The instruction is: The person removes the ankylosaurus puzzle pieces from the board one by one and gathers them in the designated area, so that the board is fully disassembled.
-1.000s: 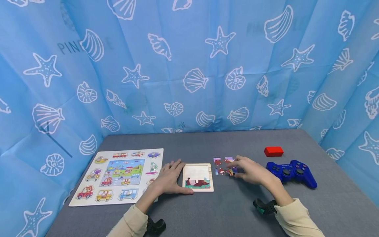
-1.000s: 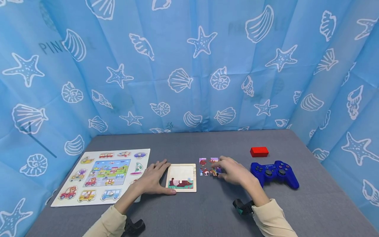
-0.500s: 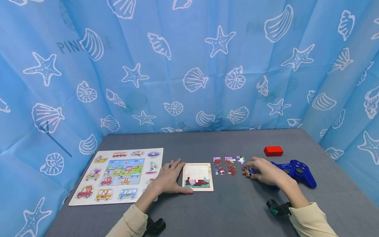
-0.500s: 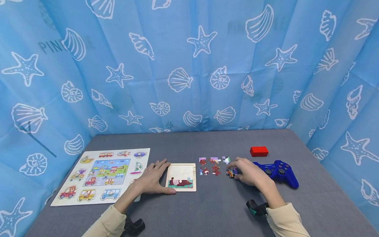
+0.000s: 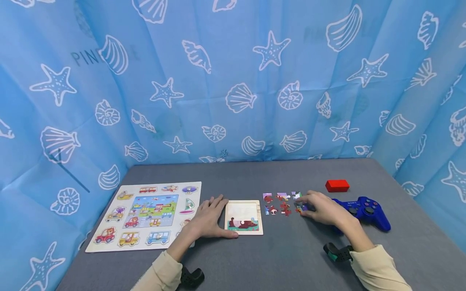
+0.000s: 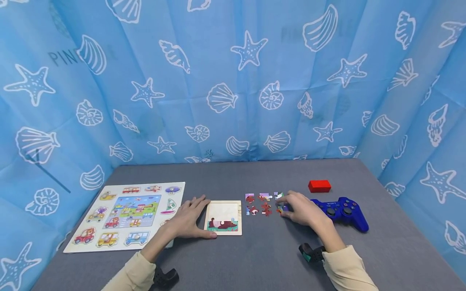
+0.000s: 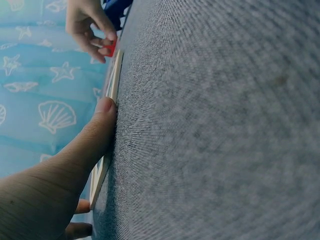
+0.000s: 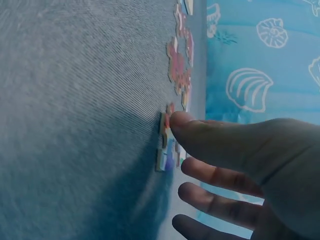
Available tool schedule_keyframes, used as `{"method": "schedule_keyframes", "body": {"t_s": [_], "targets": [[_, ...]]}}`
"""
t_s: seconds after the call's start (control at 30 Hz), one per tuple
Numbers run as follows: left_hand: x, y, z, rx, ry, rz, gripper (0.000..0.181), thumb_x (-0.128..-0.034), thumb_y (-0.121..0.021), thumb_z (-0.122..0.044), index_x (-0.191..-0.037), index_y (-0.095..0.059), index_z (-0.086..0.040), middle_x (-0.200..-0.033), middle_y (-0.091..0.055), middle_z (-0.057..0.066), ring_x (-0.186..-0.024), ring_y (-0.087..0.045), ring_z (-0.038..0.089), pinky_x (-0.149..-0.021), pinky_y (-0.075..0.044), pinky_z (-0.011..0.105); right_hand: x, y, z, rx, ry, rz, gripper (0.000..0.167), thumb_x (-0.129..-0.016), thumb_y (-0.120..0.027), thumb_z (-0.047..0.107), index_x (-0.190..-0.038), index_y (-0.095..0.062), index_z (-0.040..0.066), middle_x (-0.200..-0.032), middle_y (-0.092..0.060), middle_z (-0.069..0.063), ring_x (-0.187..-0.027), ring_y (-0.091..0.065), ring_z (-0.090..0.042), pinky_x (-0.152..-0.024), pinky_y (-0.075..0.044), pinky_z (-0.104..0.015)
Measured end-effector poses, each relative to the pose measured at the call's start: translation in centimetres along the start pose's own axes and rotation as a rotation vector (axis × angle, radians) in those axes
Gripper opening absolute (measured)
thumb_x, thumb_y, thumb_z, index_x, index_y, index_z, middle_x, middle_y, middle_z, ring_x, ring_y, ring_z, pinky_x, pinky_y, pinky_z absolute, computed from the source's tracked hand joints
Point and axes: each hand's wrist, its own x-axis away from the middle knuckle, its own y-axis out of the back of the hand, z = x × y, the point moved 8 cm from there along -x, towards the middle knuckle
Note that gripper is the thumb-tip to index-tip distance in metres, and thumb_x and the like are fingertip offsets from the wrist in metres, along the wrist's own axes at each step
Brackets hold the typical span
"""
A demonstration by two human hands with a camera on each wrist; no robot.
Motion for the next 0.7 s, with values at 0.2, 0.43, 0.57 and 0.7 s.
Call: {"method": "schedule_keyframes", "body": {"t_s": [0.2,0.43,0.57,0.7], "targets": [[0.06,0.0,-0.05,-0.005,-0.006,0.003,0.113,-0.0718,-0.079,-0.073,-0.159,-0.036,-0.016,-0.168,-0.03,0.017,-0.154,-0.027,0.049,-0.124,-0.024,0.064,-0.46,-0.54,-0.3,-0.037,-0.03,0.016,0.034,-0.089,-0.079,0.018,-0.117,-0.075,0.0,-0.096,-0.066,-0.006,-0.08,-0.054,-0.014,-0.068,-0.047,-0.03],[0.06,0.05,-0.07,-0.008,-0.003,0.002,0.113,-0.0718,-0.078,-0.074,-0.159,-0.036,-0.016,-0.168,-0.03,0.017,-0.154,-0.027,0.048,-0.124,-0.024,0.064,-0.88,-0.87,-0.39,-0.09,-0.039,0.017,0.028,-0.09,-0.076,0.011,-0.116,-0.076,0.001,-0.086,-0.056,-0.002,-0.076,-0.046,-0.015,-0.063,-0.035,-0.023],[0.06,0.1,-0.09,-0.014,-0.004,0.002,0.113,-0.0715,-0.079,-0.073,-0.159,-0.036,-0.015,-0.167,-0.031,0.018,-0.153,-0.028,0.049,-0.123,-0.024,0.064,-0.92,-0.9,-0.36,-0.086,-0.042,0.009,0.028,-0.091,-0.076,0.011,-0.117,-0.076,0.001,-0.086,-0.056,-0.003,-0.076,-0.046,-0.015,-0.064,-0.035,-0.024],[0.03,0.09,-0.07,-0.015,0.0,0.004,0.113,-0.0713,-0.078,-0.074,-0.159,-0.036,-0.015,-0.167,-0.03,0.018,-0.154,-0.028,0.049,-0.123,-0.024,0.064,-0.91,-0.93,-0.26,-0.081,-0.044,-0.004,0.028,-0.091,-0.076,0.012,-0.116,-0.076,0.001,-0.086,-0.057,-0.004,-0.076,-0.044,-0.014,-0.064,-0.035,-0.024]]}}
